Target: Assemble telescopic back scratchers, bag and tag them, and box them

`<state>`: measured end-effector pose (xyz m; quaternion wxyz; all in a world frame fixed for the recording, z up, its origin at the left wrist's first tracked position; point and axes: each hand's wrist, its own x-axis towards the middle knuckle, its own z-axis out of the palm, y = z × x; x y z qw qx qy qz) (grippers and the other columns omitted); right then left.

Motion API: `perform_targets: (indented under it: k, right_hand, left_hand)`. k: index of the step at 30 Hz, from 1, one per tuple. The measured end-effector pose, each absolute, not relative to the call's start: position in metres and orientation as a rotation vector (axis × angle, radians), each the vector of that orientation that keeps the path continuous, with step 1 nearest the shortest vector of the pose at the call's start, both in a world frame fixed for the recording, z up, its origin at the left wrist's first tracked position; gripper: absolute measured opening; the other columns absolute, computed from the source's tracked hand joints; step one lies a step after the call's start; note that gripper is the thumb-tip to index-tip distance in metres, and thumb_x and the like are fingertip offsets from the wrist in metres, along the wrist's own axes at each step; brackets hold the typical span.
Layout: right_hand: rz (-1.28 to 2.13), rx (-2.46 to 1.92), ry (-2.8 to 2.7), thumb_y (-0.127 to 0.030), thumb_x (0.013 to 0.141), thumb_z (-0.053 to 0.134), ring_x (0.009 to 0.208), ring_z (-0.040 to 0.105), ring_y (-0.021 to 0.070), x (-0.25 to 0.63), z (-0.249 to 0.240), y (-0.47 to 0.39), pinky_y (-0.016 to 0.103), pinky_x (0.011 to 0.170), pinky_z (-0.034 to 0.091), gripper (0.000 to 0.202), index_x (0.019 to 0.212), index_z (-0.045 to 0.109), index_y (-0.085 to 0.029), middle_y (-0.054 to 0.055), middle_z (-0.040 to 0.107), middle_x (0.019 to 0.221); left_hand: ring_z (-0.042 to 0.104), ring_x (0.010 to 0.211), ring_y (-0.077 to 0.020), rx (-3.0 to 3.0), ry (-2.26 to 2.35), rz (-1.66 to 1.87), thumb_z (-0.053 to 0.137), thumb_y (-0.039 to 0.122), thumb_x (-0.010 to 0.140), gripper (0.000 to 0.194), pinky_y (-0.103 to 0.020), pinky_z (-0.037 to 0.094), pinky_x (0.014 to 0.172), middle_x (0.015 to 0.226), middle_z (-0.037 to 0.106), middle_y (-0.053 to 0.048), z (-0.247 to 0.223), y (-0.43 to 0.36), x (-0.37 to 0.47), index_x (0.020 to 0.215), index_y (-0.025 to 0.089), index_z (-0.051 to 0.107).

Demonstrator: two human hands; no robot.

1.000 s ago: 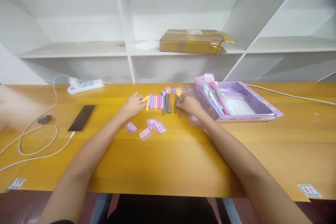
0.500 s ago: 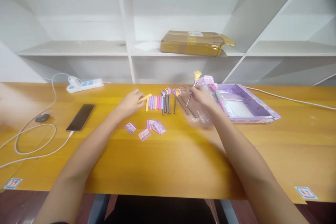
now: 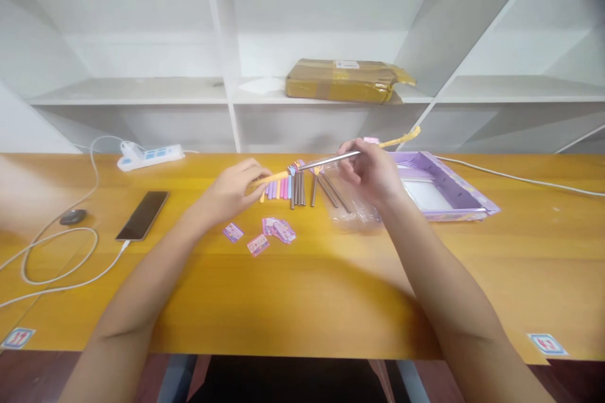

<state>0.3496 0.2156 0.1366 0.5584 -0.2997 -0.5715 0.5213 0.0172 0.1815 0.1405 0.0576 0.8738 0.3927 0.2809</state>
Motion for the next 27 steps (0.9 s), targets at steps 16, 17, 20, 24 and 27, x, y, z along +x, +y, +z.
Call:
perform_targets:
  k: [16,17,20,24,27]
  right_hand:
    - [1.303,-0.610,-1.388,-0.065,0.094,0.077,0.044,0.031,0.0088,0.331,0.148,0.193,0.028,0.044,0.021,0.043,0.091,0.075,-0.022,-0.006,0.049,0.058]
    - [1.293,-0.617,-1.393,-0.066,0.095,0.076,0.044,0.031,0.0091,0.331,0.147,0.193,0.028,0.044,0.021,0.043,0.091,0.075,-0.023,-0.006,0.048,0.058]
    - [1.269,-0.636,-1.411,-0.067,0.096,0.073,0.044,0.030,0.0095,0.330,0.146,0.193,0.029,0.045,0.020,0.044,0.092,0.076,-0.023,-0.006,0.047,0.057]
    - [1.302,-0.623,-1.421,-0.068,0.098,0.071,0.044,0.029,0.0090,0.328,0.143,0.193,0.030,0.044,0.021,0.045,0.093,0.077,-0.024,-0.005,0.049,0.059]
    - [1.306,-0.600,-1.409,-0.069,0.100,0.072,0.044,0.030,0.0089,0.326,0.143,0.192,0.029,0.045,0.021,0.046,0.095,0.078,-0.024,-0.006,0.047,0.057]
  left_hand:
    - [0.071,0.097,-0.0189,2.767,1.047,0.984,0.061,0.022,0.109,0.022,-0.032,0.058,0.087,0.111,0.074,-0.006,0.151,0.171,0.016,0.125,0.021,0.075]
    - [0.071,0.097,-0.0191,2.762,1.051,0.985,0.061,0.022,0.109,0.022,-0.033,0.058,0.087,0.111,0.075,-0.007,0.151,0.170,0.016,0.125,0.021,0.075]
    - [0.071,0.095,-0.0194,2.754,1.058,0.991,0.060,0.023,0.109,0.020,-0.033,0.058,0.086,0.109,0.074,-0.007,0.153,0.168,0.017,0.122,0.022,0.075]
    - [0.070,0.092,-0.0187,2.779,1.039,0.999,0.059,0.023,0.110,0.018,-0.033,0.057,0.083,0.107,0.073,-0.007,0.155,0.166,0.017,0.119,0.021,0.074]
    - [0.070,0.092,-0.0184,2.801,1.047,1.027,0.059,0.024,0.112,0.017,-0.032,0.057,0.082,0.107,0.074,-0.007,0.154,0.165,0.017,0.119,0.020,0.074]
